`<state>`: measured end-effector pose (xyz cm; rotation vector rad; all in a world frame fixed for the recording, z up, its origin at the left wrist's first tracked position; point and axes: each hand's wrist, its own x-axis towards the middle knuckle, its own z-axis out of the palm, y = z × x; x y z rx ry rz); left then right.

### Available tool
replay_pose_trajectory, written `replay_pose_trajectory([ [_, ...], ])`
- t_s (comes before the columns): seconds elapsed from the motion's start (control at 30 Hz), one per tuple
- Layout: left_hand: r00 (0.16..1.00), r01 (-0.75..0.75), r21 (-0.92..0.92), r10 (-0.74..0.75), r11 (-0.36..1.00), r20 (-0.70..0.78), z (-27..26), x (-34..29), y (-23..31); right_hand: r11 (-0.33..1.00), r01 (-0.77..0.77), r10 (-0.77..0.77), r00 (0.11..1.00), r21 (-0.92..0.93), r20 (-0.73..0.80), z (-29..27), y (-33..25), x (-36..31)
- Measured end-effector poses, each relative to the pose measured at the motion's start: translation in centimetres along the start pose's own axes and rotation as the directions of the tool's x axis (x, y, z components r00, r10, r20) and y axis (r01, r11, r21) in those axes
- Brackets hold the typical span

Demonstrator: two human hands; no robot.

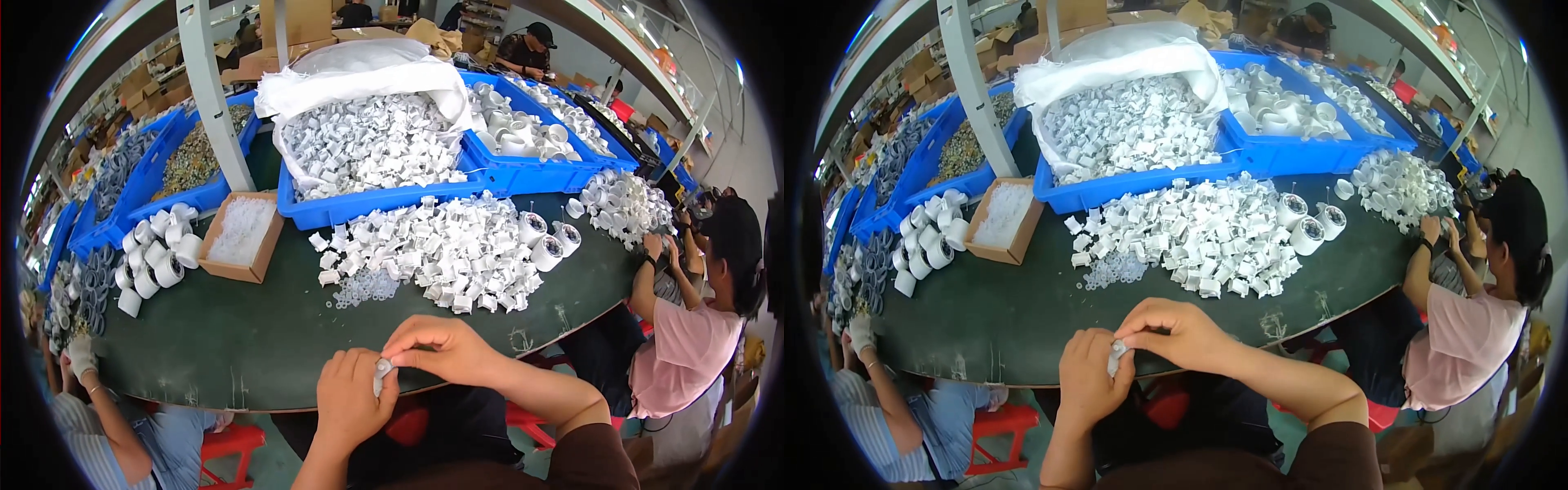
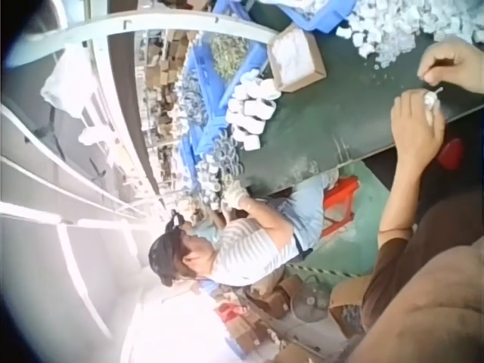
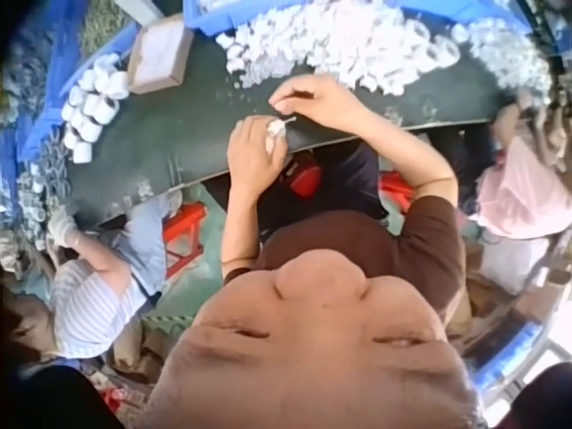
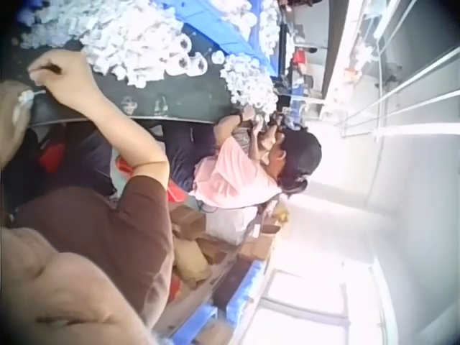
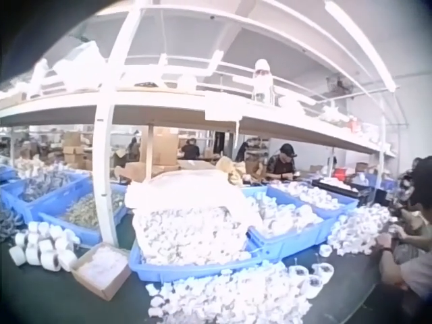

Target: The person picks up a white plastic housing and a small wire connector, then threads the wire through the housing and presses the connector into place. They then pick up a white zip tie, thread it through the housing, and pull it tight before setting the unit down.

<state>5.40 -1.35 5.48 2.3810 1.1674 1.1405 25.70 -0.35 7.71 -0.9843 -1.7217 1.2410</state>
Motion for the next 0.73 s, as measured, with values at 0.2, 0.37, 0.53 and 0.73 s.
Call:
replay_pose_trajectory([
  [0.2, 0.995, -0.022, 0.089, 0.013, 0.996, 0.101, -0.1, 0.6, 0.5, 0.995, 0.035, -0.029, 0.997, 0.095, -0.067, 1.2, 1.7, -1.2],
  [0.37, 0.992, 0.002, 0.091, -0.014, 0.996, 0.127, 0.0, 0.4, 0.7, 0.988, -0.024, 0.029, 0.999, 0.152, -0.031, 1.0, 1.7, -1.3],
  [0.53, 0.993, -0.001, 0.076, -0.008, 0.997, 0.119, 0.1, 0.1, 0.7, 0.873, -0.255, 0.255, 0.965, 0.417, 0.057, 1.3, 2.2, -1.0],
  [0.73, 0.994, 0.048, 0.116, -0.058, 0.992, 0.092, 0.5, -0.2, 0.8, 0.859, -0.362, 0.372, 0.927, 0.363, 0.044, 2.1, 2.5, -0.8],
])
